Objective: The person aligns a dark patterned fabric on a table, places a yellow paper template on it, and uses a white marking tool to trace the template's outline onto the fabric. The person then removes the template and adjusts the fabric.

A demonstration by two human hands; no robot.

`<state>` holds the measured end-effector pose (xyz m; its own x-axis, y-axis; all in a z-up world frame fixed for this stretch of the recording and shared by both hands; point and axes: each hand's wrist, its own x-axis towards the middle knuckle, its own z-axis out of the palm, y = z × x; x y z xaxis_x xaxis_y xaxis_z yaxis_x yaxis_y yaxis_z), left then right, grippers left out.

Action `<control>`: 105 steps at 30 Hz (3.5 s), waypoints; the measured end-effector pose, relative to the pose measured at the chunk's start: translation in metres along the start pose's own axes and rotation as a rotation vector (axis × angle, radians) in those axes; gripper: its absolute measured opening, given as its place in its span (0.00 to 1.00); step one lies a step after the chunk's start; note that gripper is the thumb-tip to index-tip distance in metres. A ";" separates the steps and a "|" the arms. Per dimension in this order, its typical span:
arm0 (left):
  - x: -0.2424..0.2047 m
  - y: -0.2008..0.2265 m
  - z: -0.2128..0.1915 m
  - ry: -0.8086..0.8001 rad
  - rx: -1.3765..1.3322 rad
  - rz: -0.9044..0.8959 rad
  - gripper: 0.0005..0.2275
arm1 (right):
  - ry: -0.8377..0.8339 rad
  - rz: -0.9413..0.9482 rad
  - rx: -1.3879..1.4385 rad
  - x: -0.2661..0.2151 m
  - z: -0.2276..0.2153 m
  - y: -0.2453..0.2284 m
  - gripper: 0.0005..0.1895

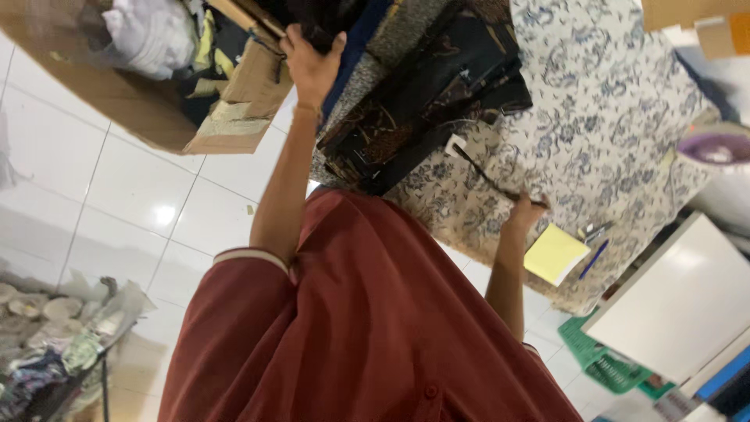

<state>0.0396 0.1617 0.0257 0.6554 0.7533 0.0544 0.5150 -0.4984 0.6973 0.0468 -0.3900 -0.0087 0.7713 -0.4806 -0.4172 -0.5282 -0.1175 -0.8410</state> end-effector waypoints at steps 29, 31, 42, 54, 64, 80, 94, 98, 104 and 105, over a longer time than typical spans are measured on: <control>-0.030 0.046 0.033 -0.842 0.096 -0.175 0.38 | -0.363 -0.042 0.188 -0.107 0.137 0.050 0.44; -0.023 0.038 0.033 -0.859 0.048 -0.184 0.40 | -0.372 0.103 0.182 -0.108 0.129 0.056 0.42; -0.028 0.033 0.043 -0.866 0.200 -0.233 0.34 | -0.186 -0.254 -0.057 -0.076 0.171 0.079 0.19; -0.129 0.032 0.034 -0.620 0.121 -0.204 0.34 | 0.006 -0.238 -0.410 -0.035 0.099 0.001 0.19; -0.142 0.056 0.028 -0.300 0.245 0.271 0.35 | -0.548 -1.021 -0.658 -0.052 0.211 -0.103 0.36; -0.128 -0.005 0.041 -0.237 0.229 0.182 0.28 | -1.005 -0.469 -0.979 0.034 0.255 -0.113 0.58; -0.103 -0.006 0.027 -0.348 0.094 -0.071 0.21 | -0.982 -0.401 -0.958 0.022 0.241 -0.099 0.53; -0.103 0.034 0.025 -0.178 0.120 0.319 0.25 | -0.901 -0.368 -0.938 0.014 0.237 -0.100 0.50; -0.120 0.089 0.064 -0.574 -0.072 0.333 0.45 | -0.736 -0.566 -0.703 -0.025 0.218 -0.101 0.21; -0.118 0.092 0.072 -0.528 -0.060 0.405 0.49 | -0.731 -0.623 -0.576 -0.034 0.213 -0.104 0.20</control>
<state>0.0492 -0.0043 0.0317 0.9808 0.1933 -0.0261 0.1499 -0.6616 0.7347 0.1510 -0.1765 0.0192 0.8815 0.4066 -0.2403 0.0839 -0.6354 -0.7676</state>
